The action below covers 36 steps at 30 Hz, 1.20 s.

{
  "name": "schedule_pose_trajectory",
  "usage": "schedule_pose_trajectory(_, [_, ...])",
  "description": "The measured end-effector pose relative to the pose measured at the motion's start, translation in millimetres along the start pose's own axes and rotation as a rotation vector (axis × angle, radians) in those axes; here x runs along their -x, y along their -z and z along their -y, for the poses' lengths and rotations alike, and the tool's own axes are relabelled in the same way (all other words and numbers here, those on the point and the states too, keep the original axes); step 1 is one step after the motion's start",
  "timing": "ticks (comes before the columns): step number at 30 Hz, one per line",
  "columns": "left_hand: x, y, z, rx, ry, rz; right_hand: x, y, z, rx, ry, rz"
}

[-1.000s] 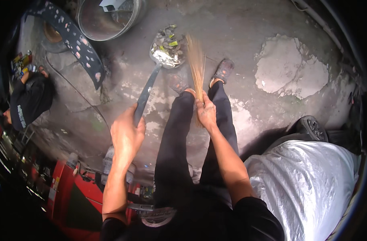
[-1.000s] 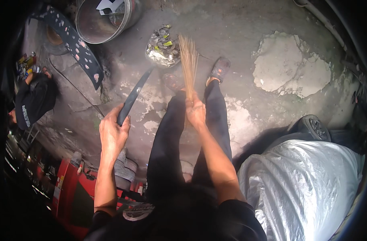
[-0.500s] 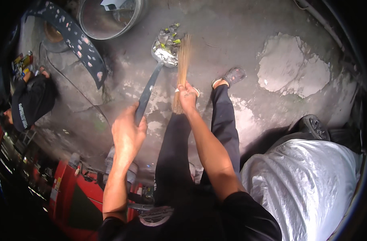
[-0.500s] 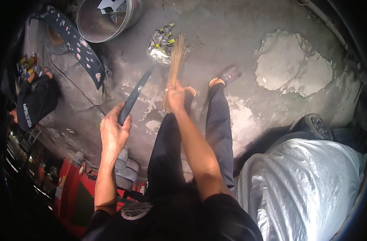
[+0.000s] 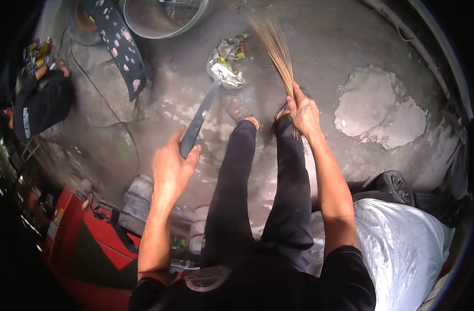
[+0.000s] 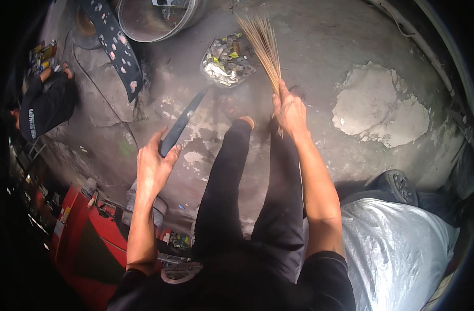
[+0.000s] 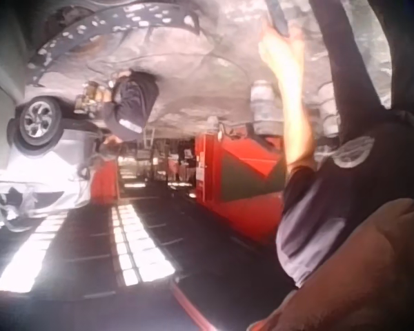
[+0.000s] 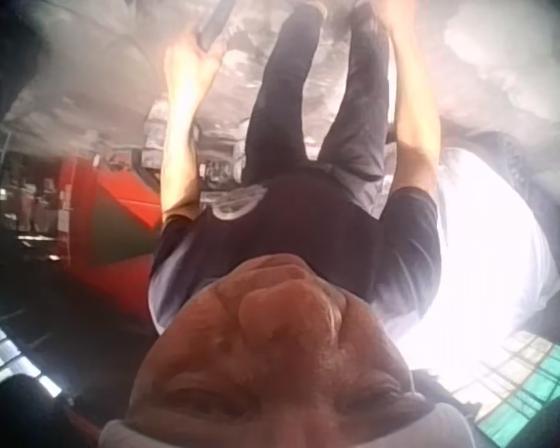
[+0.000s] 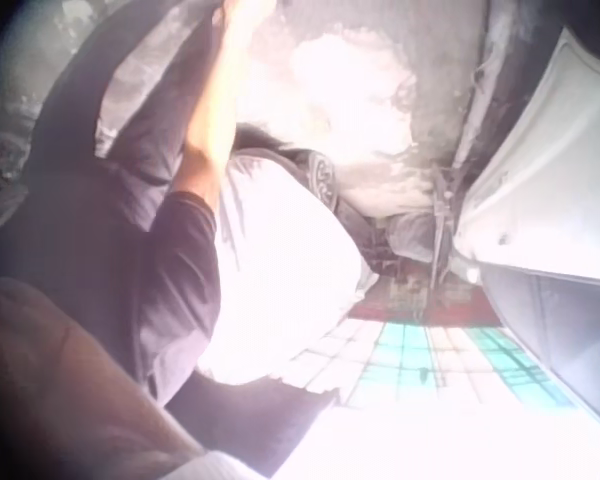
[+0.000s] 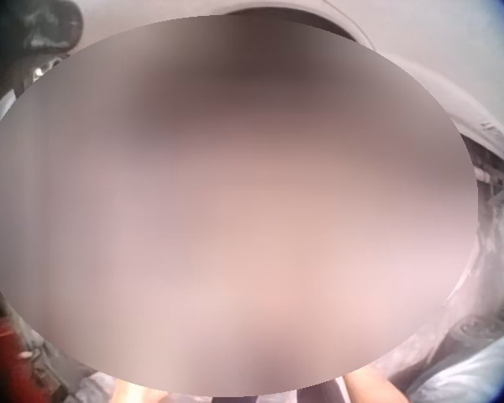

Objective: The person sweeps debris on a concrete floor using a broom and dustpan, collecting the waste into a large sack. They also pick up trash from the hood of a white car and place it into the sack. The person continues sweeping around vehicles and equipment in the garage.

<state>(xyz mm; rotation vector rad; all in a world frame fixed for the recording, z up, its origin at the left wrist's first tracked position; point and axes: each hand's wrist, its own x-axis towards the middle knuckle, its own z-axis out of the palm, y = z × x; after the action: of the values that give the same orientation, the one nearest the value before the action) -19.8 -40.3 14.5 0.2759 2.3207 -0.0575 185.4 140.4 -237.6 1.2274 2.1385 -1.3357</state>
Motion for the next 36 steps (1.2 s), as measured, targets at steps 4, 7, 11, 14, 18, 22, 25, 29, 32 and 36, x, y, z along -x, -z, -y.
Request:
schedule_pose_trajectory(4, [-7, -3, -1, 0.002, -0.064, -0.006, -103, -38, -11, 0.011, -0.004, 0.050])
schedule_pose_trajectory(7, [-8, 0, -16, 0.014, -0.019, 0.027, -93, -125, -26, -0.050, -0.021, 0.274])
schedule_pose_trajectory(11, [-7, -2, -10, -0.002, -0.041, 0.015, -23, -194, -12, -0.218, -0.109, 0.417])
schedule_pose_trajectory(14, [-1, -6, 5, 0.051, -0.040, 0.004, -3, -190, 6, -0.086, -0.107, 0.454])
schedule_pose_trajectory(18, [-4, -8, 50, 0.090, 0.009, 0.076, -7, -182, 3, 0.002, -0.084, 0.453])
schedule_pose_trajectory(22, [-3, -12, 101, 0.114, 0.103, 0.230, -10, -188, 20, 0.122, -0.061, 0.475])
schedule_pose_trajectory(25, [-3, -17, 93, 0.290, 0.210, 0.268, -4, -189, 21, 0.160, -0.020, 0.428])
schedule_pose_trajectory(29, [35, -38, 122, 0.370, 0.153, 0.200, 14, -184, 23, 0.159, -0.057, 0.370])
schedule_pose_trajectory(32, [86, -47, 134, 0.471, 0.149, 0.199, 47, -144, 20, 0.252, 0.014, 0.401])
schedule_pose_trajectory(36, [127, -67, 167, 0.424, -0.035, 0.171, 106, -65, 5, 0.409, 0.027, 0.366])
